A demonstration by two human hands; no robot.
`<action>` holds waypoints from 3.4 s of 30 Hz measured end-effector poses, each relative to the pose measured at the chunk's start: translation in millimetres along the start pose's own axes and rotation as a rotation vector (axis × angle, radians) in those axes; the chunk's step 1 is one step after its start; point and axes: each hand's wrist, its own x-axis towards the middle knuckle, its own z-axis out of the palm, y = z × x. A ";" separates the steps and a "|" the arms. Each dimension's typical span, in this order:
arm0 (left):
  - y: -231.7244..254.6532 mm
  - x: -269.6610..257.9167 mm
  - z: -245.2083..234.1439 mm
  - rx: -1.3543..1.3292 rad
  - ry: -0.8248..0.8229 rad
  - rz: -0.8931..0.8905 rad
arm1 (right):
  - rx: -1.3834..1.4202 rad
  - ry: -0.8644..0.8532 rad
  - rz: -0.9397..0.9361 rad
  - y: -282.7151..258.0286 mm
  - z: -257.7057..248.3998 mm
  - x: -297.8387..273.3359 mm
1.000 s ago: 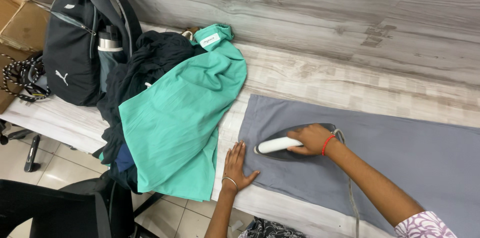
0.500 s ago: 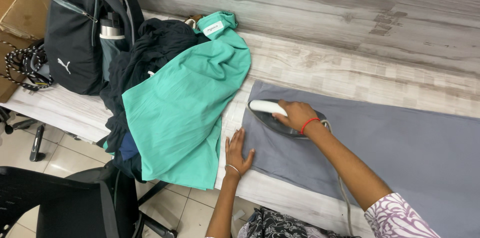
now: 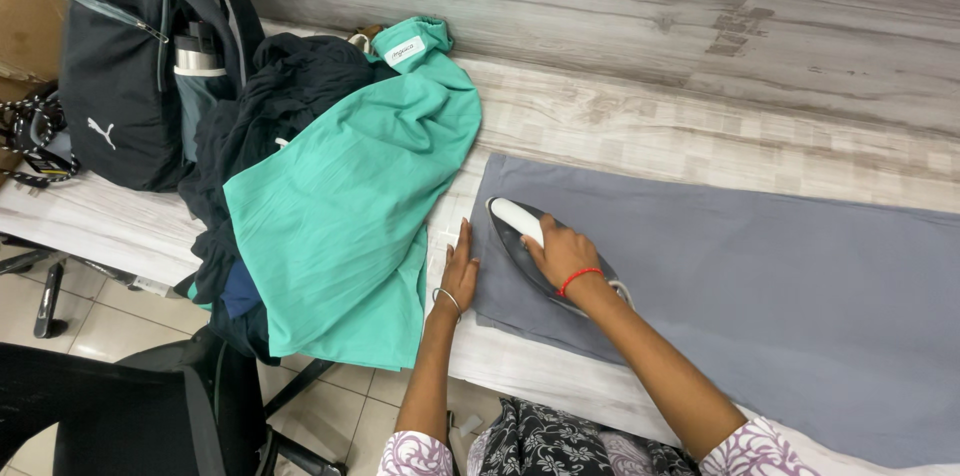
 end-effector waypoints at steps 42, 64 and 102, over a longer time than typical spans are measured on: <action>90.2 32.0 109.4 0.833 -0.482 -0.419 | -0.092 -0.087 -0.025 269.5 -98.4 -198.5; 308.8 -50.0 436.4 0.718 -0.573 0.499 | 0.125 0.341 0.416 451.9 -160.2 -384.9; 156.8 -97.0 234.1 0.449 0.248 0.139 | -0.125 0.321 0.106 502.9 -142.1 -309.1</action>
